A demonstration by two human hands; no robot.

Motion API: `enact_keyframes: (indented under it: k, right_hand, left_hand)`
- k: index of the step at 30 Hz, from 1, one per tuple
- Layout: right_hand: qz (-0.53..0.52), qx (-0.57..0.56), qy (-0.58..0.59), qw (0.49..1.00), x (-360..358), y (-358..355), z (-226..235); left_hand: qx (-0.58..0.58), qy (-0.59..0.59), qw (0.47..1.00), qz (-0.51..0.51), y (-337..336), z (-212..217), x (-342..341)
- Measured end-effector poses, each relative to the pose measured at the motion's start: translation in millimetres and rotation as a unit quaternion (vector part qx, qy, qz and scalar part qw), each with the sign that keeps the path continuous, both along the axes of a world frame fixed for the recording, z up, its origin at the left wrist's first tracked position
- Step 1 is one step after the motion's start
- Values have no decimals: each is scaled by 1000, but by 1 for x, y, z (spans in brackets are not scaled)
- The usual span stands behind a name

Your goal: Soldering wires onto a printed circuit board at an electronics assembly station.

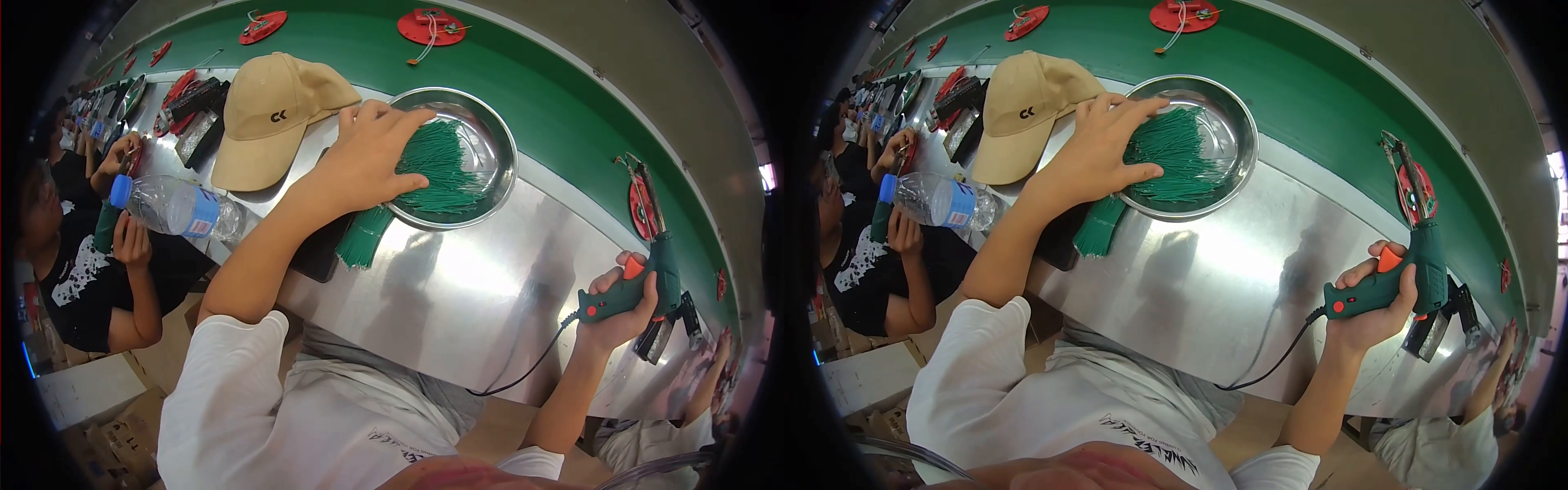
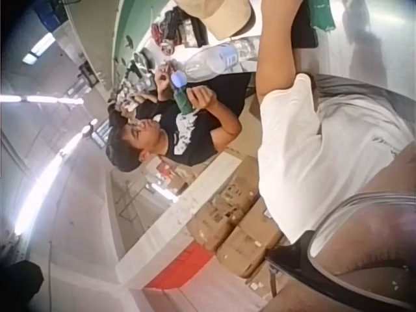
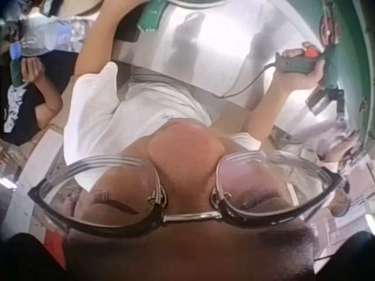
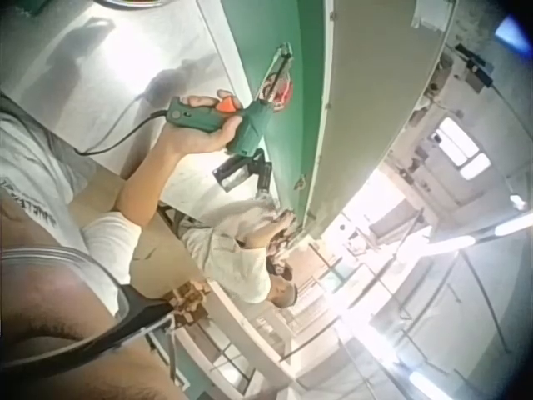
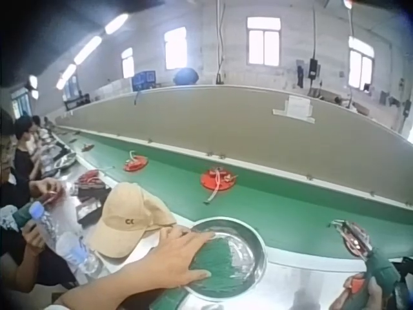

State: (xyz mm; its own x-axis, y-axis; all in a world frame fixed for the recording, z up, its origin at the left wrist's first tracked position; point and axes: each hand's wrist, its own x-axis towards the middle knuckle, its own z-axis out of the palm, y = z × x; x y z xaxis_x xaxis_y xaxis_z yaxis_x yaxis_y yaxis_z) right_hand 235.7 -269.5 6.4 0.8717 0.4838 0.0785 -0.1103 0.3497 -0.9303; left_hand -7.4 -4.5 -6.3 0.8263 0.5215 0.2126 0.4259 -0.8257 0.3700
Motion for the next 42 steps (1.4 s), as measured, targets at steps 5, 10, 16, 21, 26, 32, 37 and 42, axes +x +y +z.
enact_keyframes:
  k: [5, 10, 16, 21, 26, 32, 37, 42]
  right_hand:
    - [-16, -18, 11, 1000, -1, -1, 4]
    - [-3, -18, 15, 1000, -1, -2, 5]
    - [-5, -21, 10, 1000, 2, -4, 5]
    - [-6, -22, 4, 1000, 1, -3, 8]
    - [26, 5, 20, 999, -1, 3, 2]
    - [-94, -59, 58, 992, 18, -28, 4]
    - [28, -50, 61, 996, -69, 22, 56]
    - [-29, -58, -14, 998, -80, 25, 79]
  left_hand:
    - [115, 2, 993, 25, -5, 10, 2]
    - [122, -66, 988, 67, 6, 2, -3]
    - [59, -62, 991, 99, 8, 13, -5]
    - [37, -14, 995, 94, 6, 11, -3]
    - [68, -44, 989, 124, 8, 15, -14]
    - [147, -188, 966, 96, 9, -4, 17]
    - [118, -239, 957, 117, 0, 14, 4]
    - [162, -340, 918, 125, 2, 22, 3]
